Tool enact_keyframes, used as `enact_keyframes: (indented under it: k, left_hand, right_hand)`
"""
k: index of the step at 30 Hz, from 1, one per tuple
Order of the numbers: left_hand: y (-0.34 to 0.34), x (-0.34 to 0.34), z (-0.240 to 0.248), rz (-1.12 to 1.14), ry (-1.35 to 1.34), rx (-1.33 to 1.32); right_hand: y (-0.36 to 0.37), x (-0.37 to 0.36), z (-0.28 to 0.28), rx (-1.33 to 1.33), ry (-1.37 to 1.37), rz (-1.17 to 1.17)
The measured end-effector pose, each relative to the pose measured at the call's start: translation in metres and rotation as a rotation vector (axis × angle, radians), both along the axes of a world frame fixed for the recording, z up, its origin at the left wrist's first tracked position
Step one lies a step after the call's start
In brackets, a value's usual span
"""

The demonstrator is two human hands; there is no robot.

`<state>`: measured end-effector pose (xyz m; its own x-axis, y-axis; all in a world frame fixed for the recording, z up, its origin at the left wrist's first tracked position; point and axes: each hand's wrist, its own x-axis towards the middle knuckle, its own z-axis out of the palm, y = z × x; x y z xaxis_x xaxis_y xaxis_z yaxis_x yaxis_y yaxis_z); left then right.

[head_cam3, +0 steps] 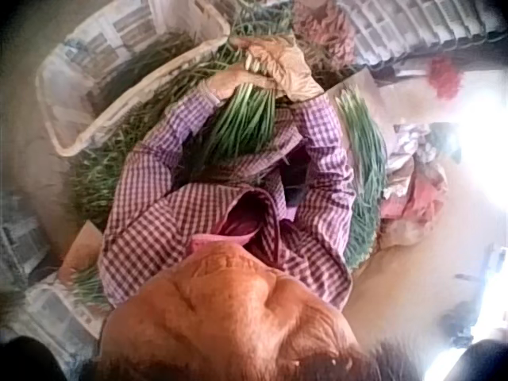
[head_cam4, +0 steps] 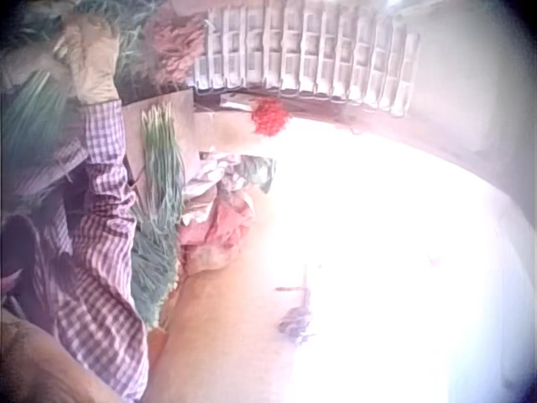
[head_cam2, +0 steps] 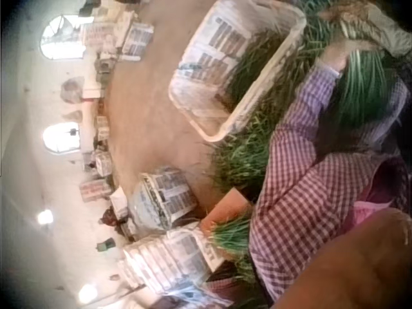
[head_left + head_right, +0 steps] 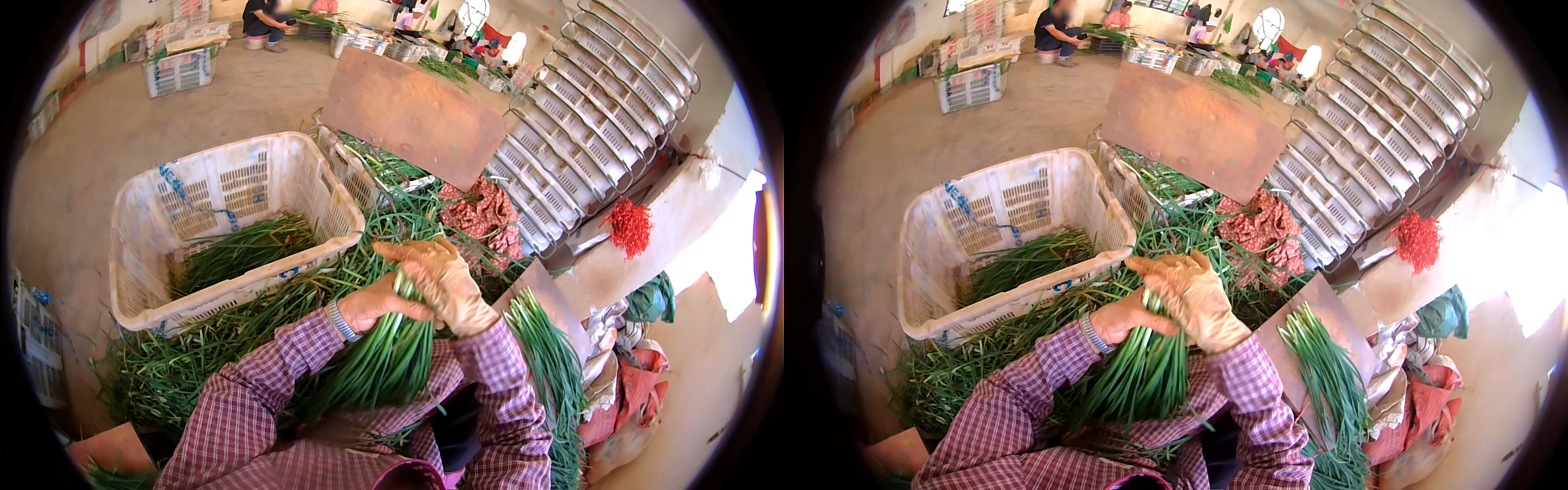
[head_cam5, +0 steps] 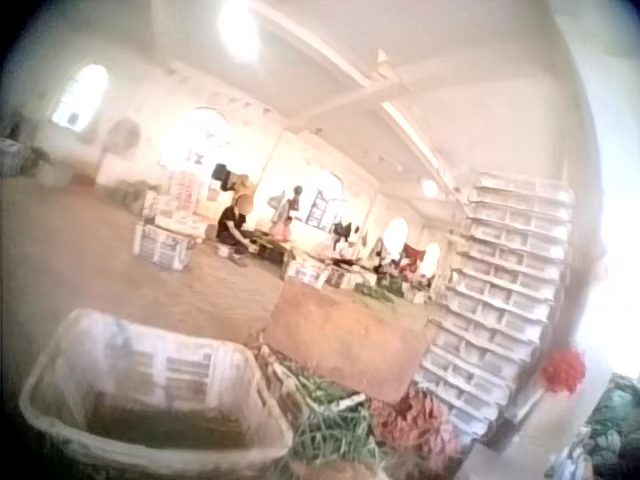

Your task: The person sorts green onions by hand, picking up bunches, removing yellowed or damaged leaves, and placing the cleaned bunches into a white plastic crate.

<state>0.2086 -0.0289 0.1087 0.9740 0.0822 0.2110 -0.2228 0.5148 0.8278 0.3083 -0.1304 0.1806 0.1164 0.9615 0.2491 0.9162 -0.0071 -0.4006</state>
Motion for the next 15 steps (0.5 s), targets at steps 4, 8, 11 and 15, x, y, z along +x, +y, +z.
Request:
enact_keyframes:
  k: [4, 8, 11, 15]
  left_hand:
    - [0.026, 0.000, 0.022, 0.031, 0.062, 0.019]
    - [0.056, 0.001, 0.044, 0.431, -0.096, 0.104]
    - [0.077, -0.009, 0.066, 0.320, -0.022, -0.062]
    - [0.073, -0.007, 0.085, 0.397, -0.052, 0.032]
  right_hand:
    - [0.003, -0.009, 0.006, 0.487, 0.724, 0.101]
    - [0.004, -0.020, -0.026, 0.708, 0.779, 0.043]
    - [0.013, -0.032, -0.028, 0.696, 0.835, 0.021]
    - [0.032, -0.038, -0.013, 0.771, 0.948, -0.067]
